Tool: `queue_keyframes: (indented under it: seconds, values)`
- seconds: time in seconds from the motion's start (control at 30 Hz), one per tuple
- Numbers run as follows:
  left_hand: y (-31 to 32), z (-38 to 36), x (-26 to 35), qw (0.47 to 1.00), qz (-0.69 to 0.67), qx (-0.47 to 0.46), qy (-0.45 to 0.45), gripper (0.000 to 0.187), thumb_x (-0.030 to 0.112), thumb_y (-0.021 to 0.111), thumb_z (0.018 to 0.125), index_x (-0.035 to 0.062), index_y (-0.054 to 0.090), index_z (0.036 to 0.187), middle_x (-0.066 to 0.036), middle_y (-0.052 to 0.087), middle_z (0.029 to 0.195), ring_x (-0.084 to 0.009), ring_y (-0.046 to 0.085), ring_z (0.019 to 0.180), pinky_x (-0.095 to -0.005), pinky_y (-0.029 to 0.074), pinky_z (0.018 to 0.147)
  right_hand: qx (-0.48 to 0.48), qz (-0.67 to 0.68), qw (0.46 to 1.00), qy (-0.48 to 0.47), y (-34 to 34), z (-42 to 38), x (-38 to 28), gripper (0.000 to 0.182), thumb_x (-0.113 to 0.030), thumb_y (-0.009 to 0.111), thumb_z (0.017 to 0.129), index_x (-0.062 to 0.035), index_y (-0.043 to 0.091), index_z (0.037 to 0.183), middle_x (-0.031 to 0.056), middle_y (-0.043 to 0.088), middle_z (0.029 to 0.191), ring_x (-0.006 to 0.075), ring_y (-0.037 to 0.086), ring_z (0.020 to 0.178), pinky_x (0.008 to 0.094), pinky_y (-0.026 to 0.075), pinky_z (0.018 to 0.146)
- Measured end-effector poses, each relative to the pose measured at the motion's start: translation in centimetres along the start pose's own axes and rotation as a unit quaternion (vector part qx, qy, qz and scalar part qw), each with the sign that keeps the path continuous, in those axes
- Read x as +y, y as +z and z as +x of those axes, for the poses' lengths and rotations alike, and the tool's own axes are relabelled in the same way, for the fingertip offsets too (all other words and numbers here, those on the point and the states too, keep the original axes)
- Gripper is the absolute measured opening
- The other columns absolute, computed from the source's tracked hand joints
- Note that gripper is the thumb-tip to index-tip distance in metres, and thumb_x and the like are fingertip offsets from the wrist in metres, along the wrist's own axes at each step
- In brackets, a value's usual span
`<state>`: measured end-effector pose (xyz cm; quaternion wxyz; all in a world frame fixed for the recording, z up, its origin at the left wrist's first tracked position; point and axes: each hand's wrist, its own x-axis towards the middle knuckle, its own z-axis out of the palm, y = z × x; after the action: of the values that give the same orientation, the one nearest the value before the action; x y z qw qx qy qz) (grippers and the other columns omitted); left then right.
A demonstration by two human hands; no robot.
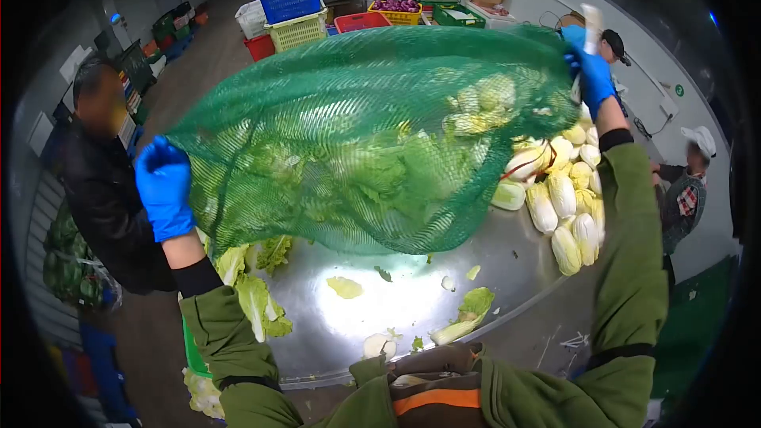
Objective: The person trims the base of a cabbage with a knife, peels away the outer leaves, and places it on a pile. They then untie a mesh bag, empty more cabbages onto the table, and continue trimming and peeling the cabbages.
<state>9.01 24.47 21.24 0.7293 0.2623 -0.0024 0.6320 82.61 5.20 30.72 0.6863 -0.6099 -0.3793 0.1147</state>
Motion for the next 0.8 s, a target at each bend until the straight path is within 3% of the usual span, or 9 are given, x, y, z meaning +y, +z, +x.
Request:
queue_keyframes:
  seconds: [0.13, 0.2, 0.3, 0.37, 0.4, 0.53, 0.6, 0.77, 0.8]
  values:
    - [1.3, -4.7, 4.2, 0.961, 0.092, 0.040, 0.256, 0.017, 0.013, 0.051, 0.087, 0.0025, 0.065, 0.084, -0.010, 0.067, 0.081, -0.0225, 0.063, 0.077, -0.0358, 0.052, 0.079, 0.120, 0.124, 0.982, -0.076, 0.1, -0.4, -3.9, 0.025, -0.033, 0.065, 0.087, -0.0082, 0.064, 0.084, 0.0012, 0.060, 0.068, 0.0078, 0.052, 0.053, 0.0215, 0.041, 0.049]
    - [1.5, -4.6, 5.0, 0.875, 0.287, 0.088, 0.380, 0.018, 0.014, 0.050, 0.089, 0.0027, 0.064, 0.088, -0.009, 0.065, 0.084, -0.0202, 0.061, 0.077, -0.0349, 0.051, 0.080, -0.001, -0.112, 0.991, -0.067, 2.0, -1.4, -3.7, 0.029, -0.035, 0.065, 0.087, -0.0061, 0.064, 0.083, 0.0014, 0.060, 0.067, 0.0096, 0.052, 0.053, 0.0242, 0.043, 0.048]
    - [-2.1, -4.0, 0.5, 0.926, 0.353, 0.094, 0.095, 0.017, 0.019, 0.049, 0.095, 0.0083, 0.062, 0.096, -0.004, 0.062, 0.097, -0.0156, 0.057, 0.093, -0.0332, 0.046, 0.086, -0.237, -0.190, 0.950, -0.071, 8.0, -5.3, -1.9, 0.032, -0.035, 0.065, 0.087, -0.0025, 0.065, 0.088, -0.0012, 0.060, 0.070, 0.0067, 0.052, 0.057, 0.0226, 0.042, 0.049]
    - [-0.4, -6.6, -3.6, 0.759, 0.589, -0.001, 0.277, 0.017, 0.012, 0.045, 0.095, 0.0084, 0.062, 0.098, -0.006, 0.062, 0.098, -0.0148, 0.058, 0.092, -0.0330, 0.046, 0.087, -0.347, -0.111, 0.929, -0.068, 14.8, -13.1, -4.7, 0.031, -0.033, 0.066, 0.087, -0.0023, 0.064, 0.089, -0.0028, 0.059, 0.070, 0.0050, 0.051, 0.058, 0.0222, 0.042, 0.051]
    - [3.3, -8.5, -6.0, 0.836, 0.503, -0.002, 0.221, 0.018, 0.001, 0.044, 0.091, 0.0031, 0.061, 0.098, -0.005, 0.060, 0.092, -0.0135, 0.056, 0.089, -0.0303, 0.047, 0.083, -0.391, -0.044, 0.919, -0.033, 17.8, -18.2, -7.7, 0.029, -0.032, 0.066, 0.088, -0.0029, 0.064, 0.089, -0.0035, 0.059, 0.069, 0.0043, 0.049, 0.058, 0.0223, 0.042, 0.052]
    - [9.9, -16.7, -13.4, 0.674, 0.691, -0.145, 0.219, 0.064, 0.014, 0.076, 0.074, 0.0035, 0.045, 0.129, -0.015, 0.049, 0.128, -0.0232, 0.050, 0.113, -0.0341, 0.042, 0.098, -0.604, -0.038, 0.796, 0.035, 27.0, -30.3, -13.7, 0.023, -0.026, 0.065, 0.089, -0.0033, 0.061, 0.088, -0.0051, 0.055, 0.069, 0.0036, 0.051, 0.061, 0.0230, 0.042, 0.054]
    - [7.8, -19.3, -15.7, 0.888, 0.414, -0.141, 0.145, 0.061, 0.021, 0.075, 0.076, 0.0005, 0.047, 0.125, -0.014, 0.056, 0.118, -0.0193, 0.052, 0.106, -0.0345, 0.043, 0.096, -0.678, -0.029, 0.728, -0.102, 30.9, -33.7, -12.0, 0.022, -0.024, 0.065, 0.089, -0.0023, 0.060, 0.087, -0.0035, 0.054, 0.065, 0.0051, 0.053, 0.058, 0.0215, 0.040, 0.049]
    - [0.2, -32.0, -4.5, 0.844, 0.463, 0.208, 0.172, 0.029, 0.018, 0.063, 0.087, -0.0018, 0.062, 0.108, -0.014, 0.066, 0.100, -0.0145, 0.060, 0.094, -0.0349, 0.050, 0.081, -0.700, 0.023, 0.712, 0.049, 37.0, -38.0, -10.0, 0.026, -0.030, 0.057, 0.093, -0.0048, 0.060, 0.095, 0.0004, 0.057, 0.072, 0.0044, 0.044, 0.049, 0.0193, 0.032, 0.042]
    - [-1.5, -36.6, -0.9, 0.791, 0.515, 0.327, 0.051, 0.031, 0.021, 0.061, 0.089, -0.0006, 0.062, 0.111, -0.014, 0.067, 0.106, -0.0141, 0.061, 0.094, -0.0341, 0.050, 0.080, -0.687, 0.093, 0.710, 0.125, 38.3, -37.1, -6.4, 0.026, -0.031, 0.055, 0.094, -0.0059, 0.060, 0.098, 0.0003, 0.059, 0.075, 0.0037, 0.041, 0.048, 0.0190, 0.030, 0.041]
